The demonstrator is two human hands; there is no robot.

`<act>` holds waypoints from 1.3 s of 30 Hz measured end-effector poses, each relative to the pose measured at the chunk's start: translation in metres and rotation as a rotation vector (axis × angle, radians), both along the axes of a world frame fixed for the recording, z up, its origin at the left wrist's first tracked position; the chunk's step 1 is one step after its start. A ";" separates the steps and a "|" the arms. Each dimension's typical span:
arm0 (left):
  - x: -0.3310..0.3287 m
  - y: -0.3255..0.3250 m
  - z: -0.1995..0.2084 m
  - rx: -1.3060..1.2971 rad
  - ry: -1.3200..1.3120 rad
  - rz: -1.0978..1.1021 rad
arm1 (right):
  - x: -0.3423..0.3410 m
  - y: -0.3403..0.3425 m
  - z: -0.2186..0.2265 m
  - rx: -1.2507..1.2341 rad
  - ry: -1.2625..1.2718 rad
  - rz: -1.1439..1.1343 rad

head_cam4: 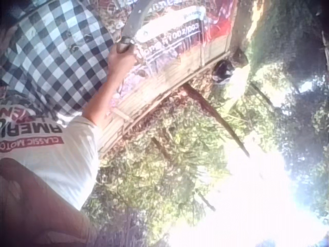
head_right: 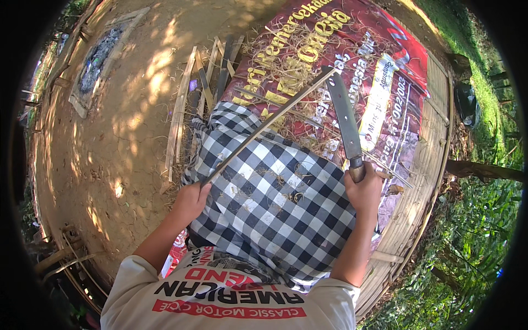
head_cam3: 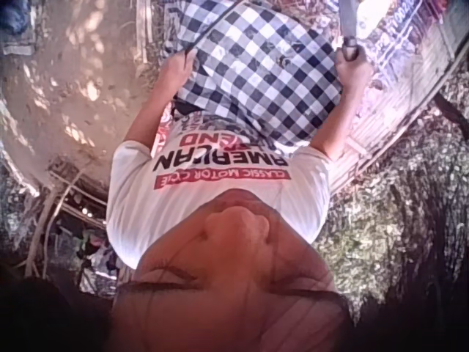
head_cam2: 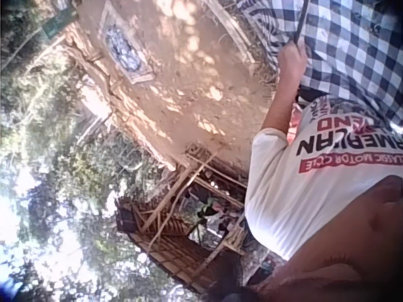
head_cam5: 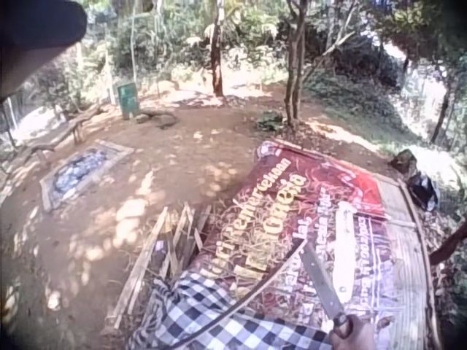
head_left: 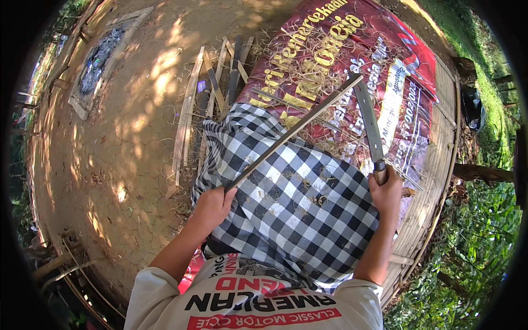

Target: The person shaves a long bamboo stick using a large knife, repeatedly scraping the blade along the length of the wood to remove the outer layer and thin the material.

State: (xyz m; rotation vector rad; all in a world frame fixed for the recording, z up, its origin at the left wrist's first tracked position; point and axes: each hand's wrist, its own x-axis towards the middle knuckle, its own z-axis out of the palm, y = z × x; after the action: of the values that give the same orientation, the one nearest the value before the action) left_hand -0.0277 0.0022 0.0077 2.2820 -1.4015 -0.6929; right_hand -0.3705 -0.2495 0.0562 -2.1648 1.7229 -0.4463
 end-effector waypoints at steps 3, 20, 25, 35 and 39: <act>-0.001 -0.002 0.008 -0.032 0.055 0.040 | 0.025 0.017 0.016 -0.045 0.001 -0.004; -0.036 -0.053 0.084 -0.103 0.261 -0.130 | 0.012 0.071 0.022 0.055 -0.705 -0.267; -0.049 -0.057 0.092 -0.170 0.328 -0.165 | 0.018 0.102 0.021 0.201 -1.152 -0.430; -0.072 -0.057 0.095 -0.008 0.755 -0.255 | 0.038 0.148 0.012 0.300 -1.344 -0.392; -0.083 -0.056 0.097 0.040 0.801 -0.298 | 0.054 0.158 0.021 0.275 -1.393 -0.302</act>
State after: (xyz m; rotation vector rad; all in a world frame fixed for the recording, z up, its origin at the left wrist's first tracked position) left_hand -0.1107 -0.0539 0.1051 1.5131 -1.3009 -1.5180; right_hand -0.3165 -0.0918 0.0776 -0.8497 1.0970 -1.2810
